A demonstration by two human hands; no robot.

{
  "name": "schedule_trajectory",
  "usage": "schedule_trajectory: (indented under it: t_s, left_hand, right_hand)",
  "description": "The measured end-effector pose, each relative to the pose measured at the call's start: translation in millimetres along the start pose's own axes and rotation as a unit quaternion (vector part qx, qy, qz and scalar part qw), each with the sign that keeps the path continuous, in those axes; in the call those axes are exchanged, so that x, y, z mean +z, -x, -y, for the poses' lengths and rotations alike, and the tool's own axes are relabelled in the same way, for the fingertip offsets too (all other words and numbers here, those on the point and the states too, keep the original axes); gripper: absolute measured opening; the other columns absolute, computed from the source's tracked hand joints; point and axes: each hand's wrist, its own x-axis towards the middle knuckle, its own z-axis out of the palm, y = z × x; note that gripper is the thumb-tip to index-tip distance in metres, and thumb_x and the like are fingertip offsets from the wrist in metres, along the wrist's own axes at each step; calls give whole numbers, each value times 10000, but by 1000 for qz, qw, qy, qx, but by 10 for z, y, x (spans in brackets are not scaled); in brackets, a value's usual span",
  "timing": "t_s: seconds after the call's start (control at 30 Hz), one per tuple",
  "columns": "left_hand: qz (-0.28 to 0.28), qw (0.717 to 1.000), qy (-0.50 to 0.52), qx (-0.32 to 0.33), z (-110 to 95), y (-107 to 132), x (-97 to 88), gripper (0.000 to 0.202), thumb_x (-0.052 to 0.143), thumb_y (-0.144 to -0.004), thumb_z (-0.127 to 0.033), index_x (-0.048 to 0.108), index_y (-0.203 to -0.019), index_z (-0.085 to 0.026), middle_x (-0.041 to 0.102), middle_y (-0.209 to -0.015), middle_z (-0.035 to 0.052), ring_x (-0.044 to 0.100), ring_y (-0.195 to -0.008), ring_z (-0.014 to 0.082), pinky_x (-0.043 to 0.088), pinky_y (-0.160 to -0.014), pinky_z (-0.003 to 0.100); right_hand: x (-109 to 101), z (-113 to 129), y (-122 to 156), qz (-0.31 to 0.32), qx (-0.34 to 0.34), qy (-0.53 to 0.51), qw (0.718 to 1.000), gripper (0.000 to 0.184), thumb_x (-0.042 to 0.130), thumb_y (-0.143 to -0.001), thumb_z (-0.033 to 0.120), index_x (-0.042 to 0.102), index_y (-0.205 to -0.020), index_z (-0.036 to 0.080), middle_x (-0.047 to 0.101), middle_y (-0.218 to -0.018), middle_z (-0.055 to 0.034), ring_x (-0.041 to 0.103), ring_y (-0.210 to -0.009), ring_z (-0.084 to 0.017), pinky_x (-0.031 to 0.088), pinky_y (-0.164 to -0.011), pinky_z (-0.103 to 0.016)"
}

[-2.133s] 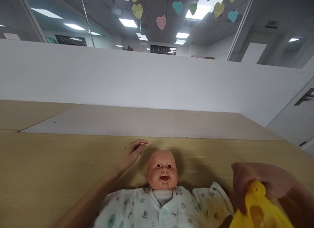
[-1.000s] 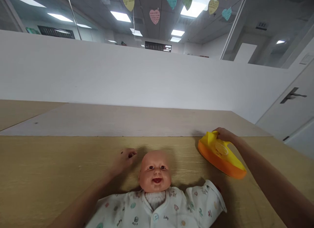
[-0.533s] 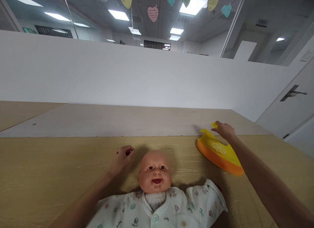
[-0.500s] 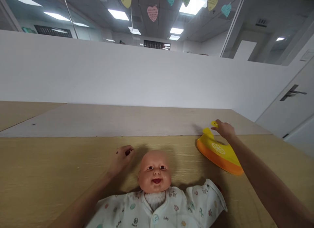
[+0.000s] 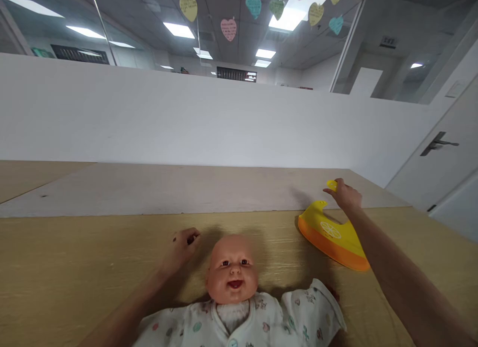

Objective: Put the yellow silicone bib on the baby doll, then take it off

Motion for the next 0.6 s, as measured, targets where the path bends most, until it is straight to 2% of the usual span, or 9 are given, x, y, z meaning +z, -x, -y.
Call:
schedule_trajectory:
  t_s: [0.07,0.17,0.27,0.37,0.5,0.6]
  left_hand:
    - [9,1000,-14,0,-25,3,-5,240,424,-695,-385,476,-538,-212,465,-521,-13,448,-556,155,302,-571,272]
    - [19,1000,-9,-4,-37,11,-3,246,420,-693,-398,491,-551,-211,472,-532,-13,451,-559,154,308,-568,266]
    - [21,1000,-9,0,-17,11,7,254,424,-696,-414,487,-557,-212,459,-531,-16,437,-563,155,306,-567,266]
    - [33,999,-18,4,-2,4,13,266,429,-703,-425,467,-545,-215,438,-522,-17,420,-565,155,285,-557,265]
    - [46,999,-11,16,-32,12,7,274,431,-712,-431,478,-552,-214,455,-536,-11,429,-577,159,298,-571,266]
    - [51,998,-11,27,-49,26,2,286,423,-723,-435,454,-545,-213,446,-535,-11,423,-576,158,302,-576,267]
  right_hand:
    - [26,-21,-17,-40,-20,34,998,629,463,-878,590,392,-1314,142,607,-1132,-211,555,-1055,-350,415,-849,-438]
    - [31,-14,-51,-105,-31,100,989,833,657,-779,530,293,-1404,115,476,-1308,-253,410,-1208,-407,332,-946,-512]
    - [21,0,-83,-116,-17,119,986,979,751,-709,476,216,-1449,123,379,-1389,-251,349,-1244,-412,304,-961,-517]
    - [44,-1,-68,-119,-26,115,986,835,694,-776,439,273,-1420,115,403,-1370,-240,371,-1226,-392,328,-948,-484]
    - [130,59,79,-105,-75,76,989,530,490,-911,434,442,-1313,92,483,-1308,-214,405,-1207,-370,377,-931,-432]
    - [185,136,222,-70,-114,48,990,422,331,-967,378,566,-1159,85,566,-1195,-201,489,-1141,-330,399,-923,-398]
